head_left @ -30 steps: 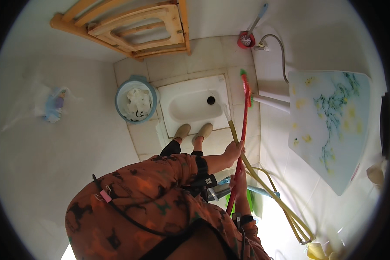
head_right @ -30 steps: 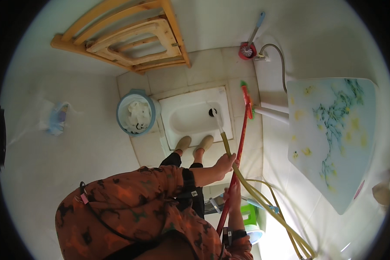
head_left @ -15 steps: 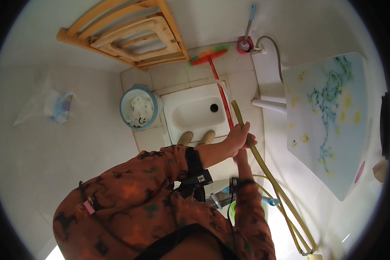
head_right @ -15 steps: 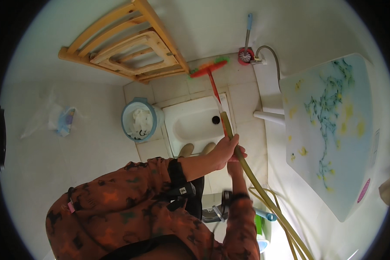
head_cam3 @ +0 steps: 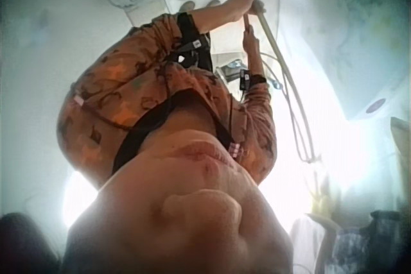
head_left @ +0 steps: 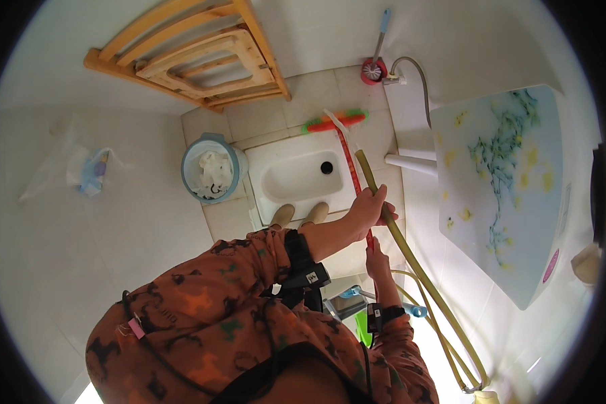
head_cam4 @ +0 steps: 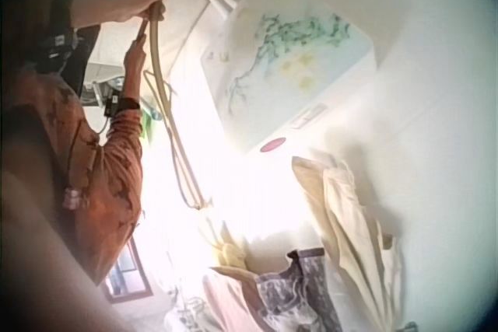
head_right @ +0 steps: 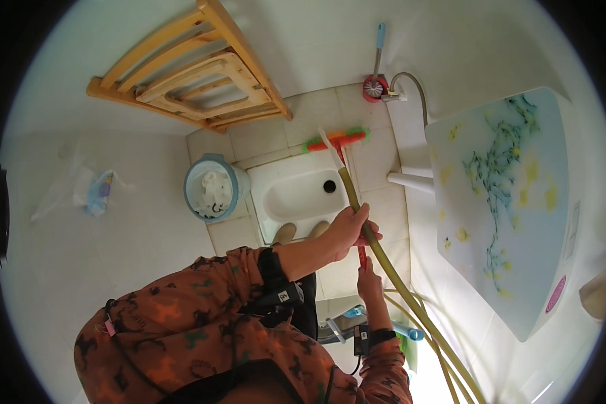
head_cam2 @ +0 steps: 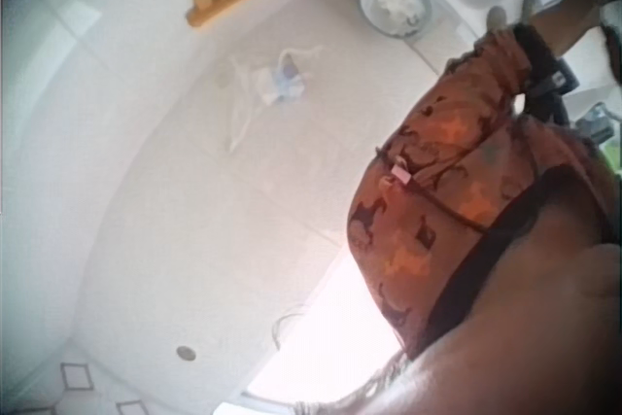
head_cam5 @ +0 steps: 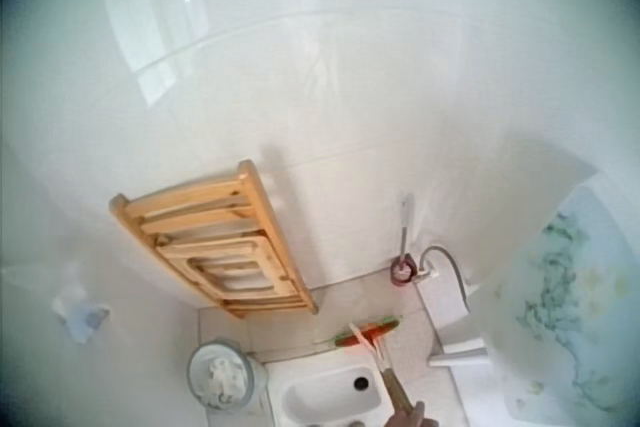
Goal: The person cleans a bathroom floor and squat toilet using a broom and a water hose. They move a bucket, sweep the floor, and repeatedly rinse the floor and toilet with water from the hose.
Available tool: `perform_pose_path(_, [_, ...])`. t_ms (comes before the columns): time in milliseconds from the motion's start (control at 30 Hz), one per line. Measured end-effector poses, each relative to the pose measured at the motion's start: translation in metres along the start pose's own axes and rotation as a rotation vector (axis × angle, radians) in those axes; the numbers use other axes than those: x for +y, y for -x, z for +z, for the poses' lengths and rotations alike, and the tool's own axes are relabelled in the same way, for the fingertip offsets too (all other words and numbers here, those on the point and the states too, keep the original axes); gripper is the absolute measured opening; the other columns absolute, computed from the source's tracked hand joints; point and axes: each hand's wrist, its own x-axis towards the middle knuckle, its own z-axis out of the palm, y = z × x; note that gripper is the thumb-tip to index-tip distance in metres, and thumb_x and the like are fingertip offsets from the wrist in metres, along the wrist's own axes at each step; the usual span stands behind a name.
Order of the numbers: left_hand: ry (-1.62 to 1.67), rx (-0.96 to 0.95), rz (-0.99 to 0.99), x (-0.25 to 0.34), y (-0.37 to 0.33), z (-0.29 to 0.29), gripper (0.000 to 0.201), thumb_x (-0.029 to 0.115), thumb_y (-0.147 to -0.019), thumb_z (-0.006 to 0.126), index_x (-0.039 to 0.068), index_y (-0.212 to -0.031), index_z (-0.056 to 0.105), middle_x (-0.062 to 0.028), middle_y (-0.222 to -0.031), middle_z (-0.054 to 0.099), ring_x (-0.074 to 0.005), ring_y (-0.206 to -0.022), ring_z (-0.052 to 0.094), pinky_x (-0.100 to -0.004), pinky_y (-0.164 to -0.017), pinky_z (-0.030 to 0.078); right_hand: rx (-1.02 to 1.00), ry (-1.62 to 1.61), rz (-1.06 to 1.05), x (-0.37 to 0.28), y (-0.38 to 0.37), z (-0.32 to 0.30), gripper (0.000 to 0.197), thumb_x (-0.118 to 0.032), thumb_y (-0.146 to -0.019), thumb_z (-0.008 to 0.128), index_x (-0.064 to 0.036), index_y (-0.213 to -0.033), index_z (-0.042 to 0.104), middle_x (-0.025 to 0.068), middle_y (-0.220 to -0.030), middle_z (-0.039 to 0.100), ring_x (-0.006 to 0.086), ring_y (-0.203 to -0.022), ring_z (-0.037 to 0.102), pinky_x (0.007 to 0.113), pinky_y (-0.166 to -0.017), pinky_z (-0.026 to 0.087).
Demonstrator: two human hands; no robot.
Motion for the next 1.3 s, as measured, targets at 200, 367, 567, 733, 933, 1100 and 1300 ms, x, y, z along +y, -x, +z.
perform_pose_path(200, [-0.017,0.005,0.014,-0.005,0.006,0.008,0.028,0.032,-0.086,0.041,0.005,-0.091,0.037,-0.0088,-0.075,0.054,-0.0224,-0.069,0.059,-0.0346,-0.065,0.049,0.273,-0.080,-0.310,-0.042,-0.078,-0.003,0.037,-0.029,-0.085,0.035,-0.0100,-0.117,0.035,0.0247,-0.085,0.056,0.0375,-0.080,0.055,0.045,-0.064,0.043])
perform_pose_path(367, [0.013,-0.070,0.023,-0.006,0.014,0.013,0.027,0.031,-0.086,0.041,0.006,-0.092,0.036,-0.0079,-0.073,0.053,-0.0217,-0.068,0.059,-0.0338,-0.063,0.050,0.225,-0.054,-0.230,-0.038,-0.070,0.004,0.037,-0.029,-0.085,0.036,-0.0090,-0.117,0.036,0.0241,-0.089,0.054,0.0356,-0.083,0.054,0.043,-0.065,0.043])
perform_pose_path(567, [0.004,-0.098,0.070,0.020,0.044,0.008,0.027,0.031,-0.086,0.041,0.005,-0.091,0.036,-0.0080,-0.073,0.053,-0.0210,-0.068,0.058,-0.0331,-0.062,0.050,0.217,-0.187,-0.285,-0.051,0.043,-0.028,0.037,-0.030,-0.086,0.037,-0.0079,-0.116,0.036,0.0234,-0.092,0.053,0.0333,-0.086,0.053,0.041,-0.067,0.042])
perform_pose_path(733, [0.024,-0.167,0.082,0.032,0.052,0.010,0.026,0.032,-0.086,0.041,0.006,-0.089,0.037,-0.0069,-0.073,0.054,-0.0197,-0.068,0.058,-0.0318,-0.062,0.049,0.451,-0.272,-0.568,-0.075,0.030,-0.038,0.036,-0.028,-0.085,0.038,-0.0060,-0.114,0.038,0.0197,-0.089,0.052,0.0301,-0.080,0.052,0.038,-0.064,0.042])
perform_pose_path(933, [-0.051,-0.137,0.089,0.036,0.037,0.010,0.026,0.032,-0.087,0.040,0.006,-0.087,0.037,-0.0056,-0.072,0.055,-0.0178,-0.068,0.059,-0.0295,-0.060,0.048,0.235,-0.197,-0.373,-0.086,-0.018,-0.044,0.035,-0.027,-0.085,0.039,-0.0050,-0.113,0.038,0.0196,-0.091,0.054,0.0313,-0.080,0.054,0.039,-0.063,0.043])
perform_pose_path(1100, [0.033,-0.122,0.072,0.033,0.034,0.018,0.027,0.032,-0.087,0.040,0.005,-0.089,0.037,-0.0075,-0.073,0.053,-0.0202,-0.071,0.058,-0.0328,-0.067,0.049,0.106,-0.244,-0.342,-0.066,0.022,-0.049,0.035,-0.027,-0.085,0.039,-0.0041,-0.111,0.039,0.0196,-0.094,0.055,0.0323,-0.080,0.056,0.040,-0.063,0.044])
perform_pose_path(1300, [0.026,-0.206,0.167,0.032,0.056,0.027,0.028,0.032,-0.087,0.040,0.004,-0.090,0.037,-0.0075,-0.074,0.053,-0.0208,-0.071,0.058,-0.0326,-0.067,0.049,0.232,-0.127,-0.487,-0.089,0.013,-0.040,0.036,-0.032,-0.084,0.035,-0.0071,-0.111,0.039,0.0245,-0.089,0.056,0.0389,-0.074,0.056,0.043,-0.066,0.044])
